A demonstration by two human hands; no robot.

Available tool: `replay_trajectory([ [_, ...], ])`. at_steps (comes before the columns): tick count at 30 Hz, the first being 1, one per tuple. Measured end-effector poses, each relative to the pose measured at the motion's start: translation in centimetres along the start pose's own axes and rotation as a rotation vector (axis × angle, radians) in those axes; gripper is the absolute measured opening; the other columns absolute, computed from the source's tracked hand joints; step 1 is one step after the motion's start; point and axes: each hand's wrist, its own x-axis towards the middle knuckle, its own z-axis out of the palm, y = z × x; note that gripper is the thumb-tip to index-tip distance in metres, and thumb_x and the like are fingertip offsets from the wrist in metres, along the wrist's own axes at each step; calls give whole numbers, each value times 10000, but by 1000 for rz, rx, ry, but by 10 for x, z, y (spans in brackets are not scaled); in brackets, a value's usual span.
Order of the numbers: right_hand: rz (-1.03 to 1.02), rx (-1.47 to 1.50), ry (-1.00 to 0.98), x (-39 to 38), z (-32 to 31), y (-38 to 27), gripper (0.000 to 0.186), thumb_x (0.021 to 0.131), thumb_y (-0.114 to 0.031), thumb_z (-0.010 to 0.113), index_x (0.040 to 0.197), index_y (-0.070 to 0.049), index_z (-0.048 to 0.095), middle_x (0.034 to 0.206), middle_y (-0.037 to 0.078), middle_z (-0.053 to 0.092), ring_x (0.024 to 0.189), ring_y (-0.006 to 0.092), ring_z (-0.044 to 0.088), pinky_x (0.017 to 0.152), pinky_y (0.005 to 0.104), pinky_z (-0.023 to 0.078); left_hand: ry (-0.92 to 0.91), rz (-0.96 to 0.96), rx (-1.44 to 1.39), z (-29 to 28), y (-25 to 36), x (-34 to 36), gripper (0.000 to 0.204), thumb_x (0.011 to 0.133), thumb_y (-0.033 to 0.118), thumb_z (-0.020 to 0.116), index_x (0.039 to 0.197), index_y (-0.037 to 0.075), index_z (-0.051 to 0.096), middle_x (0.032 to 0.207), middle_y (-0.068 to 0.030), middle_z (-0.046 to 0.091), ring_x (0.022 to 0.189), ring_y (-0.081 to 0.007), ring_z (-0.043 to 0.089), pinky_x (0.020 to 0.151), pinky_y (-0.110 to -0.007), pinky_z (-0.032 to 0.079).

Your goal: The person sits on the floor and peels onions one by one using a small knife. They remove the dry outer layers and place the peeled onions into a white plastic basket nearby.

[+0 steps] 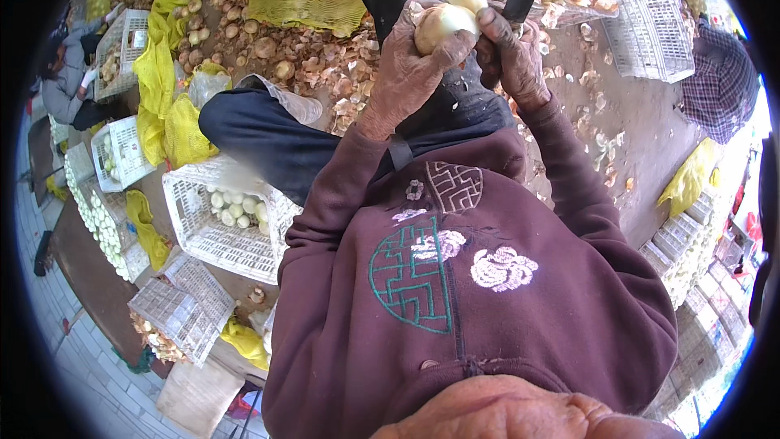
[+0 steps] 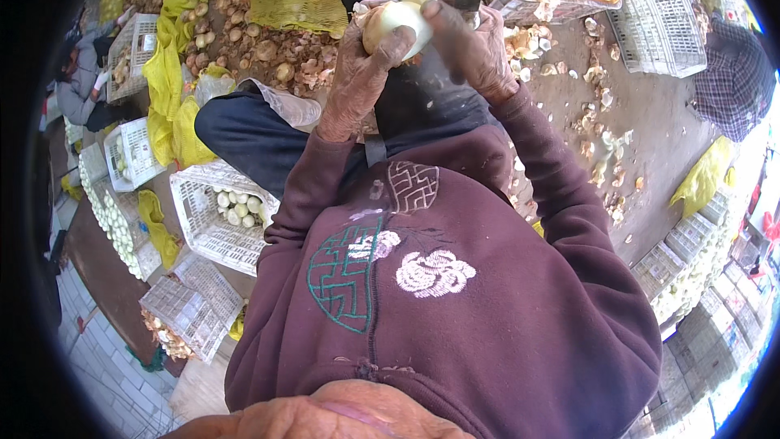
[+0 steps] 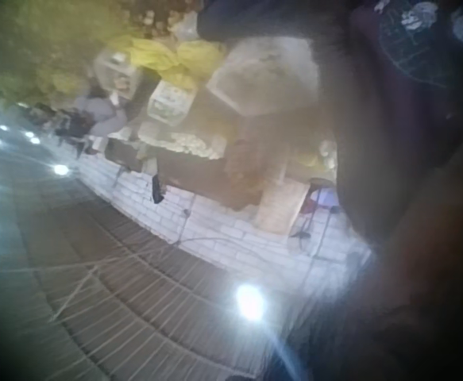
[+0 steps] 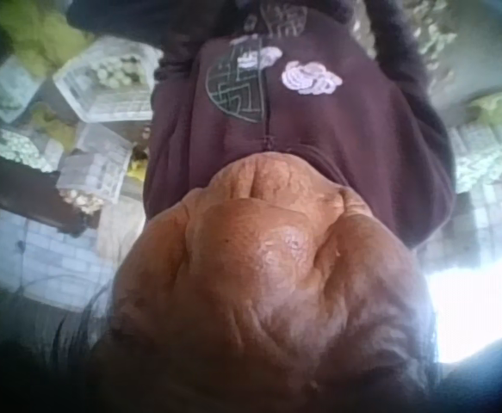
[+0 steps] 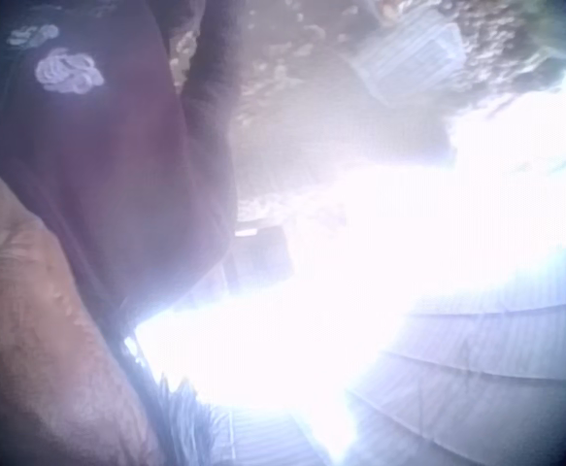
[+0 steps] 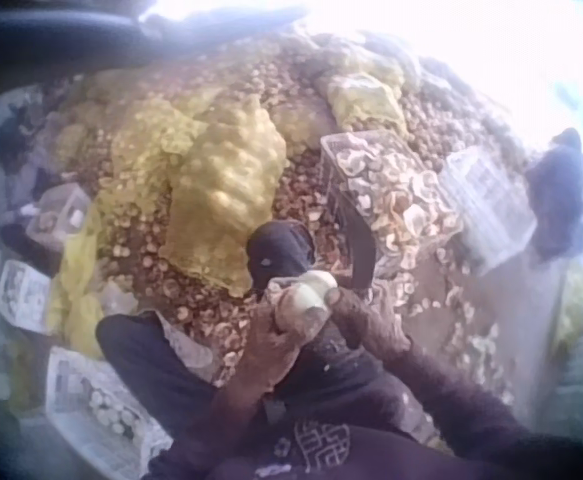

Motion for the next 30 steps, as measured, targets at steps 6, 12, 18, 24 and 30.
replay_trajectory([
  [6,-324,411,295,5,-9,17,130,819,-56,681,922,22,662,773,-10,644,645,42,575,617,193,492,-97,-101,251,1,11,11,563,808,335,734,1179,11,460,929,-77,596,822,-94,594,685,-226,499],
  [12,-545,302,443,10,-28,8,148,845,-158,662,892,-18,661,752,15,625,624,57,563,547,209,450,-41,-103,-170,23,4,17,463,863,242,637,1216,13,443,988,-78,586,789,-104,586,674,-210,490],
  [18,-153,-41,740,62,-106,0,353,826,-370,649,639,-84,560,502,-39,438,409,73,368,391,281,272,-241,-152,-328,13,-4,30,453,861,157,596,1254,33,410,1004,-86,589,744,-102,580,699,-241,505],
  [24,-200,-44,161,47,-117,35,364,840,-398,673,870,-39,621,712,18,607,591,79,574,507,239,468,-74,173,260,5,-12,39,540,860,322,659,1216,40,365,1006,-136,591,824,-187,617,738,-299,505],
  [30,-209,-136,-83,30,-49,86,333,887,-203,481,1178,-58,549,984,63,607,939,197,591,870,353,429,-124,423,609,0,-7,40,596,860,427,635,1200,8,383,1008,-207,599,886,-304,645,748,-352,523],
])
